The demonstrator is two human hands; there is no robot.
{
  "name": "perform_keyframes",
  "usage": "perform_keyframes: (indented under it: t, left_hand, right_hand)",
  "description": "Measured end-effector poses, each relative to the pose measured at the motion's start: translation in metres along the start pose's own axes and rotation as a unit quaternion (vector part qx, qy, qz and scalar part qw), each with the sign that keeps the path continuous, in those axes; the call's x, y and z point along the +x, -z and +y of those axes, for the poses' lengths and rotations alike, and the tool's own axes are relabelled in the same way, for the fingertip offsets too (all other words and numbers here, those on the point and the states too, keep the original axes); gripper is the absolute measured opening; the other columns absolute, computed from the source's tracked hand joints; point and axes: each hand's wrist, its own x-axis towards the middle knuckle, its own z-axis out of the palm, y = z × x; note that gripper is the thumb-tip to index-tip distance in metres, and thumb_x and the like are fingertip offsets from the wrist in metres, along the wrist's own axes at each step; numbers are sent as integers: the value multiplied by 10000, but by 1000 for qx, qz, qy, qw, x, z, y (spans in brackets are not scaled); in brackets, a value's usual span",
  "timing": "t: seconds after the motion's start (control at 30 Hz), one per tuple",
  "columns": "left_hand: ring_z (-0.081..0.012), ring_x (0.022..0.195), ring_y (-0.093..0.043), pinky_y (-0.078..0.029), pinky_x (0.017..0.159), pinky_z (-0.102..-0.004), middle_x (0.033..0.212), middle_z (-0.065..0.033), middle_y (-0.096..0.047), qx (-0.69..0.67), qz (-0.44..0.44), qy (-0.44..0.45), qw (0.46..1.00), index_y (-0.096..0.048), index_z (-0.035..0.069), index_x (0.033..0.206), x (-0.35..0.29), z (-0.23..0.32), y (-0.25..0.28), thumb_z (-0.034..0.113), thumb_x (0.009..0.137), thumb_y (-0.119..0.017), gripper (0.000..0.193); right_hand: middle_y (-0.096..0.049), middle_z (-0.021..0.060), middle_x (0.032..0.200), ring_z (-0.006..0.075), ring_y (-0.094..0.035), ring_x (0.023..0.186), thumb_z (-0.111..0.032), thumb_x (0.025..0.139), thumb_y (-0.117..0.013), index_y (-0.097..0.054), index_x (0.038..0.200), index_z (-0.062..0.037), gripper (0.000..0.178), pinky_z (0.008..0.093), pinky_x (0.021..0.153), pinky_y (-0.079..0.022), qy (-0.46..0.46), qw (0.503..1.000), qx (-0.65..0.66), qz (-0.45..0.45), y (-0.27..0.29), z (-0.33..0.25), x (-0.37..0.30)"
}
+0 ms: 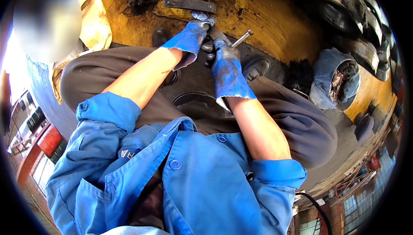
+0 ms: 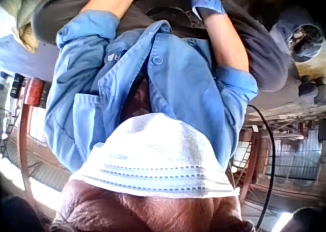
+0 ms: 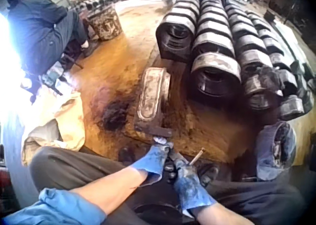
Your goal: The person sits on the floor and uses a wire brush to scrub the surface of a metal part. They repeatedly scrub, inspect, and reposition the part to clean different areas. The person also uses a small metal tool to scrape or adjust the part during the process.
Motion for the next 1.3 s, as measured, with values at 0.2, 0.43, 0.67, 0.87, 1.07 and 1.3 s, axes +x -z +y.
perform_keyframes:
  t: [0.2,0.43,0.67,0.87,1.07,1.3]
  left_hand:
    - [-329,999,-652,-496,893,-384,1184,-217,-653,337,-160,-215,903,-546,95,1372,-92,82,-18,182,1023,-419,382]
    - [-294,968,-644,-495,880,-384,1174,-192,-641,307,-12,-154,939,-558,78,1330,-42,21,-21,165,1013,-448,347]
    - [-262,848,-650,-507,817,-386,1039,-135,-689,266,122,-15,956,-620,55,1225,17,-25,25,205,1020,-501,281]
    - [-281,883,-692,-588,782,-415,1011,-95,-686,-313,20,107,943,-659,100,1077,24,-23,-19,255,967,-634,192]
    - [-290,993,-654,-569,854,-473,1102,-113,-651,-335,-70,164,925,-574,92,1215,12,-1,-61,150,1009,-549,215]
    - [-310,1011,-692,-557,832,-484,1136,-125,-681,-312,-28,158,936,-566,95,1192,-7,5,-71,89,1001,-509,200]
  right_hand:
    - [-681,63,789,138,-479,480,-226,984,-595,-635,1046,-97,149,339,456,-456,22,994,69,84,9,-33,-69]
    - [-665,34,807,103,-474,520,-261,974,-601,-646,1125,-137,200,297,477,-449,69,988,-31,-136,37,-20,-44]
    - [-686,92,884,118,-468,549,-270,994,-598,-594,1049,-96,183,306,496,-428,2,985,-42,-166,18,3,6]
    - [-659,2,785,80,-411,498,-351,958,-654,-611,948,-143,213,256,446,-339,-5,994,37,-99,81,-7,57]
    - [-690,62,838,67,-399,468,-344,924,-711,-625,1036,-124,262,249,426,-321,-13,997,70,-36,133,-16,81]
    - [-579,-32,692,44,-394,458,-408,928,-698,-630,973,-196,228,215,428,-285,-11,998,26,-52,144,-29,91]
